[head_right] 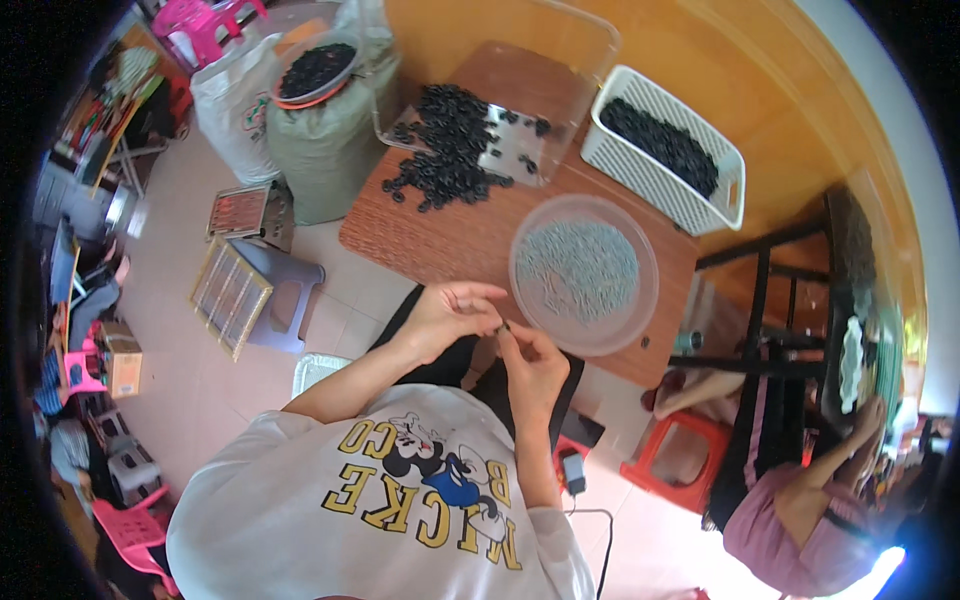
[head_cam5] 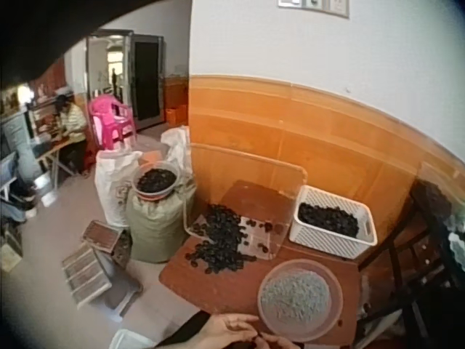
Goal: The person repeatedly picks small black plastic components from a pile on the table and inserts small light-blue pins from a bowl into them. The assembled units are placed back onto the table. The process is continuous and repetitive throughout the clip.
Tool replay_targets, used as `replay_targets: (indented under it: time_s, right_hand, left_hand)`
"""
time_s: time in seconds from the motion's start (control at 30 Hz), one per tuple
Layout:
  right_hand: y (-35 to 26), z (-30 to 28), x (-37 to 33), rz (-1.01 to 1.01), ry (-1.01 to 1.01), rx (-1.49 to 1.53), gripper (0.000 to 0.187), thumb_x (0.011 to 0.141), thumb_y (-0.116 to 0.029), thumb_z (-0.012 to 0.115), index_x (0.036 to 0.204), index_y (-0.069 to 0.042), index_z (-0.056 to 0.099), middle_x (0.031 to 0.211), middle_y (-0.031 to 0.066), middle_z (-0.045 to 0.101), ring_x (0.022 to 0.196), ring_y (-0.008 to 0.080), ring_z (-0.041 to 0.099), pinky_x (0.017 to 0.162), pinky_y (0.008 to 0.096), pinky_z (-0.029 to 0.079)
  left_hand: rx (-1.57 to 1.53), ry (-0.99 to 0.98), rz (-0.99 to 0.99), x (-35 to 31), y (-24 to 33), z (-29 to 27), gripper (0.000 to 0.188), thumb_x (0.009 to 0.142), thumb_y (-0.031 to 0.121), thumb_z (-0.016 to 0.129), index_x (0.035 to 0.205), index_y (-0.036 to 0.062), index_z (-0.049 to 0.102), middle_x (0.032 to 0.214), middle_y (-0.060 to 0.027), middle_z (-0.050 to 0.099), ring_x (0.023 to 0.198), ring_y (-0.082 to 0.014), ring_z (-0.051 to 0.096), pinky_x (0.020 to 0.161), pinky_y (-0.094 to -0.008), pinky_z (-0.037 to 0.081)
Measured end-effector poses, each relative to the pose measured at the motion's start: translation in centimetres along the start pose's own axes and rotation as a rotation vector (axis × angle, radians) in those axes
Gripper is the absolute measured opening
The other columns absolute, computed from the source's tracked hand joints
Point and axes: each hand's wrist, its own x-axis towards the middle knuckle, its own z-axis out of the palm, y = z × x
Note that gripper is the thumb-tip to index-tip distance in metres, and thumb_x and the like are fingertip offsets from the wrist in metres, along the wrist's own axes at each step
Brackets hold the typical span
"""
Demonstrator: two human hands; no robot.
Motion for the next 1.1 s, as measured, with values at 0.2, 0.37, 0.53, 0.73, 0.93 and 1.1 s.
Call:
replay_targets:
  time_s: [0.2, 0.37, 0.53, 0.73, 0.93, 1.1]
  right_hand:
    - [0.2, 1.1, 0.5, 0.042, -0.05, 0.149, 0.011, 0.079, 0.001, 0.067, 0.089, 0.004, 0.066, 0.073, 0.004, 0.064, 0.062, 0.0066, 0.057, 0.058, 0.0182, 0.045]
    - [-0.1, 1.2, 0.8, 0.061, -0.062, 0.175, 0.011, 0.078, 0.004, 0.065, 0.089, 0.005, 0.065, 0.078, 0.0102, 0.066, 0.065, 0.011, 0.06, 0.06, 0.0205, 0.048]
    - [-0.2, 1.7, 0.7, 0.05, -0.086, 0.196, 0.011, 0.078, 0.002, 0.067, 0.089, 0.004, 0.067, 0.073, 0.0039, 0.064, 0.06, 0.0064, 0.056, 0.056, 0.0171, 0.041]
    - [-0.4, 1.1, 0.6, 0.073, -0.077, 0.191, 0.011, 0.078, 0.002, 0.067, 0.089, 0.004, 0.067, 0.073, 0.0038, 0.064, 0.062, 0.0064, 0.056, 0.058, 0.0171, 0.041]
    - [-0.1, 1.3, 0.6, 0.075, -0.098, 0.209, 0.011, 0.079, 0.002, 0.067, 0.09, 0.004, 0.067, 0.074, 0.0039, 0.064, 0.063, 0.0062, 0.056, 0.058, 0.0174, 0.042]
    - [0.0, 1.4, 0.4, 0.07, -0.114, 0.183, 0.011, 0.079, 0.002, 0.067, 0.09, 0.003, 0.066, 0.073, 0.003, 0.063, 0.062, 0.0057, 0.056, 0.058, 0.0172, 0.041]
  left_hand:
    - [0.139, 0.072, 0.105, 0.4, 2.3, -2.7, 0.034, 0.079, 0.002, 0.066, 0.112, -0.0005, 0.059, 0.088, -0.0076, 0.067, 0.077, -0.0112, 0.063, 0.069, -0.0239, 0.051]
    - [1.041, 0.567, 0.632, 4.1, 7.0, -11.9, 0.031, 0.086, 0.015, 0.06, 0.113, 0.0, 0.059, 0.11, -0.0164, 0.061, 0.103, -0.0272, 0.058, 0.088, -0.0346, 0.044]
    - [1.497, 0.494, 0.547, 5.9, 6.8, -14.7, 0.045, 0.093, 0.02, 0.046, 0.126, -0.0087, 0.041, 0.137, -0.0262, 0.036, 0.13, -0.0358, 0.032, 0.107, -0.0441, 0.027]
    - [1.358, 0.466, 0.585, 4.6, 3.0, -13.6, 0.041, 0.091, 0.005, 0.043, 0.131, -0.0018, 0.039, 0.137, -0.0223, 0.038, 0.128, -0.0334, 0.037, 0.106, -0.0404, 0.03]
    - [1.207, 0.623, 0.637, 3.4, 4.0, -13.8, 0.039, 0.084, -0.004, 0.051, 0.123, 0.002, 0.051, 0.13, -0.0182, 0.048, 0.119, -0.0322, 0.047, 0.099, -0.0352, 0.039]
    - [1.24, 0.629, 0.63, 4.0, 4.9, -15.2, 0.026, 0.08, -0.003, 0.058, 0.105, -0.0013, 0.061, 0.113, -0.0146, 0.058, 0.102, -0.0309, 0.057, 0.087, -0.0344, 0.046]
